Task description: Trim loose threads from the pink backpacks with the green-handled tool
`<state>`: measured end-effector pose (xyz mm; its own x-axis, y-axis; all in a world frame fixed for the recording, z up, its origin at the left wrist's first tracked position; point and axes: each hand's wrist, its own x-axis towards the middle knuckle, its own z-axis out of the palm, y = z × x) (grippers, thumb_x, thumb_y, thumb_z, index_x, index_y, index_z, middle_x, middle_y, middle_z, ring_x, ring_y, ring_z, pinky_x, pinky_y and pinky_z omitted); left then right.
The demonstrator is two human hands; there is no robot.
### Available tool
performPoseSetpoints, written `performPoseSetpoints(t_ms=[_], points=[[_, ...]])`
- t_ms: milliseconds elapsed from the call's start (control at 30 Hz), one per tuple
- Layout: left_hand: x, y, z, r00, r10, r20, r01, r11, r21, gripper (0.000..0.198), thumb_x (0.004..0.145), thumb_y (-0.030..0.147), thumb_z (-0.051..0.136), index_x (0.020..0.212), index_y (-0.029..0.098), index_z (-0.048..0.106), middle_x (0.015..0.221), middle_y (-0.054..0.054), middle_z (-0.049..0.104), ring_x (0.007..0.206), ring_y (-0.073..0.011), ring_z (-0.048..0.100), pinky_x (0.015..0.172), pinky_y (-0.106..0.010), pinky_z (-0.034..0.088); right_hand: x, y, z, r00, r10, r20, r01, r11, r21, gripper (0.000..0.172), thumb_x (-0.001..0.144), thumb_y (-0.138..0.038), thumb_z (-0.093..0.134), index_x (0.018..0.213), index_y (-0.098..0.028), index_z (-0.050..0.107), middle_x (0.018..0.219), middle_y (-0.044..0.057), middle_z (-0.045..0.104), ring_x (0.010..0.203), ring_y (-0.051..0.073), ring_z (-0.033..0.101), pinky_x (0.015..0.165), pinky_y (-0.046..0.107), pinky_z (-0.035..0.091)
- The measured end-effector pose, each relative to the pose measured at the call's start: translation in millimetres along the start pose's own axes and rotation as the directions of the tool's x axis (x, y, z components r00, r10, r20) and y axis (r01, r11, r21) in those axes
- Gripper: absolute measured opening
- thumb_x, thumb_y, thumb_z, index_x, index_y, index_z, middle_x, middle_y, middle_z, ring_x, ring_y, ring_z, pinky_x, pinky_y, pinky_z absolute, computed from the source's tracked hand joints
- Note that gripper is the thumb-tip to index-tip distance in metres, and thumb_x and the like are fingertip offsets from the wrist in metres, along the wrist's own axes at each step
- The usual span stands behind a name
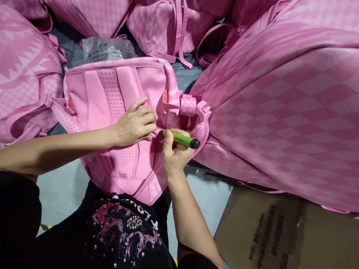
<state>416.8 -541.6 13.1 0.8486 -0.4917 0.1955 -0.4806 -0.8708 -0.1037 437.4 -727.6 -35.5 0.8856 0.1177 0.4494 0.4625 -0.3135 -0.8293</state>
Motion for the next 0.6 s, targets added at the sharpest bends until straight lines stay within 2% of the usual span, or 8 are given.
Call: performPoseSetpoints(t_ms=[133, 333, 467, 600], points=[[-0.1, 0.6, -0.7, 1.0, -0.011, 0.014, 0.012, 1.0, -0.024, 0.027, 0.102, 0.033, 0.041, 0.107, 0.023, 0.066, 0.108, -0.001, 0.061, 0.118, -0.0188, 0.052, 0.127, -0.049, 0.019, 2.1, -2.5, -1.5, 0.999, 0.0, 0.05, 0.001, 1.0, -0.021, 0.031, 0.098, -0.049, 0.057, 0.089, -0.02, 0.061, 0.066, 0.001, 0.066, 0.05, 0.017, 0.064, 0.049, 0.03, 0.05], [0.2, -0.2, 0.4, 1.0, -0.003, -0.003, 0.003, 1.0, -0.022, 0.023, 0.1, 0.034, 0.047, 0.105, 0.021, 0.065, 0.111, -0.002, 0.061, 0.117, -0.02, 0.052, 0.126, -0.049, 0.019, 4.5, -5.0, -4.0, 0.999, -0.022, 0.041, 0.024, 0.999, -0.041, 0.03, 0.098, -0.047, 0.057, 0.087, -0.02, 0.062, 0.063, 0.002, 0.066, 0.05, 0.017, 0.064, 0.049, 0.03, 0.05], [-1.8, 1.0, 3.1, 0.999, 0.016, -0.04, -0.015, 1.0, 0.028, 0.024, 0.101, 0.034, 0.045, 0.105, 0.021, 0.065, 0.108, -0.002, 0.062, 0.113, -0.0201, 0.054, 0.124, -0.048, 0.02, 4.4, -5.9, -4.6, 0.998, -0.026, 0.056, 0.03, 0.996, -0.078, 0.031, 0.098, -0.048, 0.057, 0.088, -0.019, 0.062, 0.066, 0.003, 0.067, 0.055, 0.019, 0.066, 0.052, 0.031, 0.051], [-0.2, -0.7, 0.9, 0.997, 0.033, -0.071, -0.028, 0.997, 0.069, 0.023, 0.098, 0.039, 0.052, 0.105, 0.021, 0.064, 0.105, -0.003, 0.063, 0.108, -0.0215, 0.055, 0.118, -0.047, 0.026, 4.3, -5.3, -4.6, 0.999, -0.003, 0.053, 0.007, 0.998, -0.07, 0.032, 0.097, -0.051, 0.057, 0.089, -0.02, 0.062, 0.075, 0.005, 0.07, 0.055, 0.019, 0.066, 0.051, 0.032, 0.052]])
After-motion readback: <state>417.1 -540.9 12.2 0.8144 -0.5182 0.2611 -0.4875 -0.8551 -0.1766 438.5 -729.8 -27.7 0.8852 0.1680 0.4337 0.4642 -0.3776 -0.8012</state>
